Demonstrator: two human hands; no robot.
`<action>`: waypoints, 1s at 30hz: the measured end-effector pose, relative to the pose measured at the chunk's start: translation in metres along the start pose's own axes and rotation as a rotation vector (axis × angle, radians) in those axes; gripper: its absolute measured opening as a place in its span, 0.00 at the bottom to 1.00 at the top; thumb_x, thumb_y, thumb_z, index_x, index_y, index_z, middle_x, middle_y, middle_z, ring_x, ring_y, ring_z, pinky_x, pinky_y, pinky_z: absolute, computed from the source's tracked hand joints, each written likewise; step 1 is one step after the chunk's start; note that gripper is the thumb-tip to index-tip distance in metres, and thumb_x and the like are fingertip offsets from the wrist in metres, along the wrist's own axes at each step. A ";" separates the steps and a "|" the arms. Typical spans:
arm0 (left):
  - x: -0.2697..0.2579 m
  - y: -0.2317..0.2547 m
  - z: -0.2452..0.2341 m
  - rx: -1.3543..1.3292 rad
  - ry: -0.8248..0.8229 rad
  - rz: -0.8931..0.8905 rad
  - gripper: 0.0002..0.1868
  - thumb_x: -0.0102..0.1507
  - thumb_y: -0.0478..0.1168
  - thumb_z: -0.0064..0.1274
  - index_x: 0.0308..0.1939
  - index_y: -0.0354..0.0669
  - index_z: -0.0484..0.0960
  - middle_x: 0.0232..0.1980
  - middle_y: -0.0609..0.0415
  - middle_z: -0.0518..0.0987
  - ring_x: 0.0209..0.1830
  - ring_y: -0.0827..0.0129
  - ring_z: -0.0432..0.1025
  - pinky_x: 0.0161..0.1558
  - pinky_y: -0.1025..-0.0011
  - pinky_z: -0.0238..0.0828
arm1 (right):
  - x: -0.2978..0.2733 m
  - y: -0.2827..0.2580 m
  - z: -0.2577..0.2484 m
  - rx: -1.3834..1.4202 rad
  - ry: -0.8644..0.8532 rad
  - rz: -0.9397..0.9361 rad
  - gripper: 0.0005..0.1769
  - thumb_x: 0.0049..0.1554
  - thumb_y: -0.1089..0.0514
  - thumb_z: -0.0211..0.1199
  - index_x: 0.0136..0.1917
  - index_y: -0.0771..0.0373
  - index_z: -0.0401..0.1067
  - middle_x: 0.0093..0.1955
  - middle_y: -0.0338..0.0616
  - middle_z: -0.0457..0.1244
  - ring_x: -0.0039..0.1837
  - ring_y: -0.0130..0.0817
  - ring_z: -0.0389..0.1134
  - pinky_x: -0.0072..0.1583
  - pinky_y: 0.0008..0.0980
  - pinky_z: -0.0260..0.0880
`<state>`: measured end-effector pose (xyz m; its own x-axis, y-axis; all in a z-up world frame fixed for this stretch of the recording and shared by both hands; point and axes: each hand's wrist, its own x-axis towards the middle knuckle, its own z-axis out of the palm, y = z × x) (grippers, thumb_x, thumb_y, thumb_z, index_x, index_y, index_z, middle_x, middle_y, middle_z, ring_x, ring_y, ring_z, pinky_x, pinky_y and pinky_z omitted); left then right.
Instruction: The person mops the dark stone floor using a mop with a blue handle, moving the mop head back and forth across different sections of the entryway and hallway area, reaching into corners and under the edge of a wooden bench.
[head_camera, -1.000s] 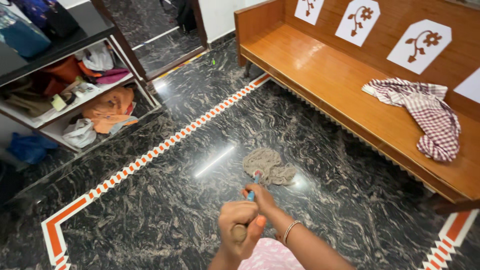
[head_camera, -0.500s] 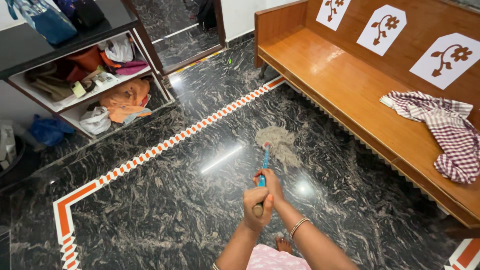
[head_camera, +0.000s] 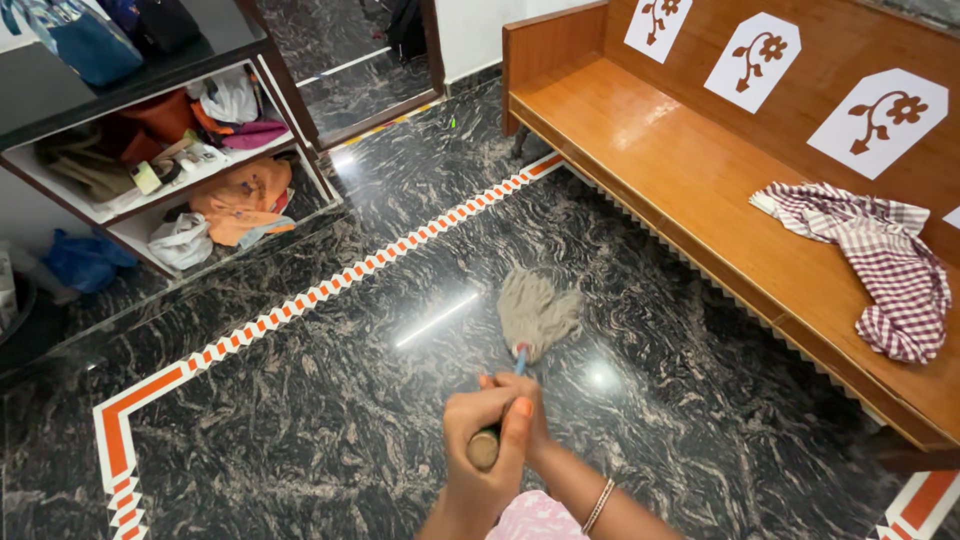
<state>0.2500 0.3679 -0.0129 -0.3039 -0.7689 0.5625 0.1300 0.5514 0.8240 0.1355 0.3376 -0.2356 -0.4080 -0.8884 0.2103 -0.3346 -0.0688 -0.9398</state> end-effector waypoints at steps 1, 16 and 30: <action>0.000 0.006 0.002 -0.019 0.000 -0.003 0.17 0.64 0.36 0.51 0.21 0.36 0.68 0.19 0.50 0.64 0.16 0.67 0.61 0.23 0.67 0.55 | -0.005 0.013 0.004 0.205 -0.028 -0.015 0.25 0.60 0.61 0.67 0.26 0.61 0.57 0.28 0.49 0.51 0.31 0.38 0.50 0.35 0.39 0.55; 0.000 -0.081 0.051 -0.016 0.025 0.093 0.19 0.62 0.34 0.52 0.19 0.37 0.62 0.19 0.49 0.60 0.16 0.58 0.59 0.25 0.63 0.51 | 0.065 0.078 -0.013 -0.331 0.001 -0.231 0.20 0.59 0.59 0.70 0.33 0.63 0.63 0.34 0.50 0.57 0.38 0.44 0.59 0.43 0.40 0.59; -0.010 -0.088 0.042 0.071 0.002 0.062 0.17 0.63 0.32 0.49 0.21 0.36 0.64 0.21 0.46 0.63 0.19 0.54 0.63 0.26 0.61 0.54 | 0.063 0.028 -0.021 -0.286 -0.056 -0.132 0.10 0.53 0.58 0.68 0.35 0.62 0.69 0.36 0.48 0.63 0.40 0.47 0.65 0.43 0.40 0.64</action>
<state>0.2020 0.3404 -0.0938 -0.2952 -0.7330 0.6128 0.0812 0.6198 0.7806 0.0824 0.2888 -0.2431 -0.3005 -0.9043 0.3031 -0.6098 -0.0622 -0.7901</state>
